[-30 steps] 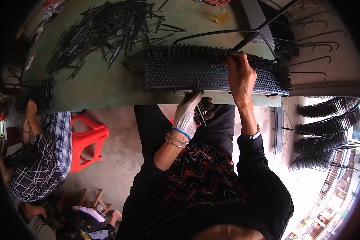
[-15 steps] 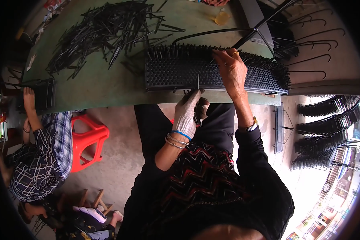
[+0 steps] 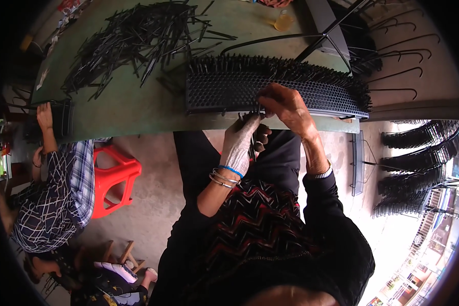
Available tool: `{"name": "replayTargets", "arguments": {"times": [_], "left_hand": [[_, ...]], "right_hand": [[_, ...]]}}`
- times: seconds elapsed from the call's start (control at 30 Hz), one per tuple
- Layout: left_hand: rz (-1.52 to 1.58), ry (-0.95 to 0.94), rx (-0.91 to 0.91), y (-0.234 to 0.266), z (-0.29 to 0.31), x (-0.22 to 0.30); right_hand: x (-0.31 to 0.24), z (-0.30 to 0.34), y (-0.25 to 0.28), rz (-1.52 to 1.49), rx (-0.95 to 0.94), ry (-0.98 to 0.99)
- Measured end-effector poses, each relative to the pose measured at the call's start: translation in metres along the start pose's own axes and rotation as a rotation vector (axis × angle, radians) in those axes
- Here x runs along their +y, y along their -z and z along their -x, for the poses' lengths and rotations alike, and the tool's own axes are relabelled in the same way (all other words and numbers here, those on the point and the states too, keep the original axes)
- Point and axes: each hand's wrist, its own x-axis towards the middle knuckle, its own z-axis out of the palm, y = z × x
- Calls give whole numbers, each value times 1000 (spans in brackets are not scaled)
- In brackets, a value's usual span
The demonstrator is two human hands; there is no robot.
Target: Manually inserting thin plastic strips into a perforated base plate for product assembly.
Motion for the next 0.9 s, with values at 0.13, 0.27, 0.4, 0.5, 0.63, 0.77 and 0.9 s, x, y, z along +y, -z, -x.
{"name": "replayTargets", "arguments": {"times": [0.13, 0.27, 0.4, 0.5, 0.63, 0.77, 0.9], "left_hand": [[-3, 12, 14, 1, 0, 0], [-8, -18, 38, -1, -3, -1], [-19, -41, 90, -6, -1, 1], [10, -79, 87, -3, -7, -2], [-8, -83, 96, -3, -10, 1], [-41, -120, 99, -1, -12, 0], [-181, -159, 88, 2, -12, 2]], "right_hand": [[-3, 3, 1, -27, -7, -13], [-6, 6, 2, -11, 3, -11], [-8, 5, 1, -10, 1, -58], [-5, 3, 0, -17, 4, -55], [-4, -1, 0, -32, 0, -63], [0, -3, 1, -86, -32, -78], [-1, -2, 1, -111, -22, -89]]}}
